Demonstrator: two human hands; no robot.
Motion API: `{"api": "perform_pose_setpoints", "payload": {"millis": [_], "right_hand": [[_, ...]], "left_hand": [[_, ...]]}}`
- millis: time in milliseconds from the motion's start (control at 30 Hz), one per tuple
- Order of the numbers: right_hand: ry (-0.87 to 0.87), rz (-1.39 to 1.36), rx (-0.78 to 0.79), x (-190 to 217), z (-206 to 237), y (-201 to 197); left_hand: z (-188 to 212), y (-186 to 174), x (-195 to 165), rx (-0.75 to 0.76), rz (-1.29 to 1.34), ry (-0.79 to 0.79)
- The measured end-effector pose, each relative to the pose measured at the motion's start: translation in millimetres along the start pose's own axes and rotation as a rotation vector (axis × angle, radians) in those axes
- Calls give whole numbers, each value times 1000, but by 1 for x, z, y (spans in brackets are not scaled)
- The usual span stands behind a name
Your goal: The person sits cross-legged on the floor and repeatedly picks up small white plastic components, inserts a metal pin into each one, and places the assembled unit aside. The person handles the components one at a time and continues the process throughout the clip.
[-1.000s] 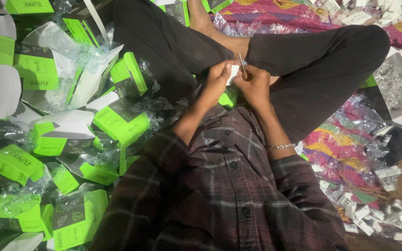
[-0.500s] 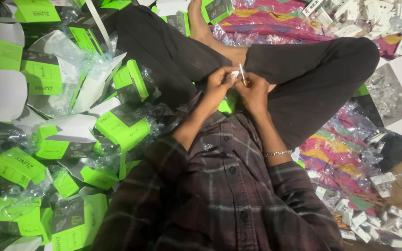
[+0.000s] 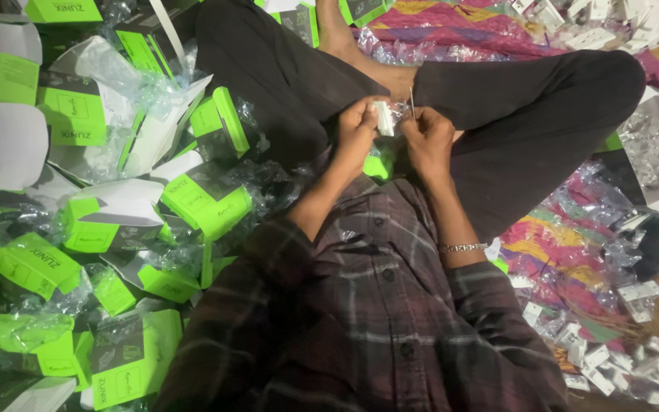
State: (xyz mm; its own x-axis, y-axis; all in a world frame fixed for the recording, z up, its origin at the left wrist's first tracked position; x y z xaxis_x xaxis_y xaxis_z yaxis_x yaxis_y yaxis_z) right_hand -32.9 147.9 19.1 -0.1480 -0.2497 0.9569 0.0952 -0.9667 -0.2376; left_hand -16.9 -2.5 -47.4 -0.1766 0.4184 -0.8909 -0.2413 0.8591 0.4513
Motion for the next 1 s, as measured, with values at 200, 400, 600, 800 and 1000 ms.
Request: {"api": "perform_pose_setpoints", "payload": {"millis": [200,400,600,800,1000], "right_hand": [[65,-78,30,-5,3,4],[-62,111,-165,-5,-1,-5],[97,116,-199,-26,-14,-10],[105,72,-165,-15,-13,-8],[-131,-71,-74,27,18,-8]], "left_hand": [[1,-1,6,27,-184,-75],[0,4,11,51,23,83],[2,6,14,101,67,24],[2,-5,19,-68,102,-58],[-2,-6,19,-27,65,29]]}}
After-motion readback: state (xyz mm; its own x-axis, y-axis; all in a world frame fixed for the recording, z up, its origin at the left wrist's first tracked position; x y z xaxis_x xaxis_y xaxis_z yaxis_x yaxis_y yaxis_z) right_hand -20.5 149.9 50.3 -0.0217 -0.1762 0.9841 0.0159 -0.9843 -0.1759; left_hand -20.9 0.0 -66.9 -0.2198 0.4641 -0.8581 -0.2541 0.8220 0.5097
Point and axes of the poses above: each hand's wrist, its own z-axis away from the middle knuckle, its own y-axis out of the palm, x = y × z, the point moved 6 cm from there along -z, towards the middle knuckle, and after that the axes turned 15 degrees about y, right-handed, at the moved point
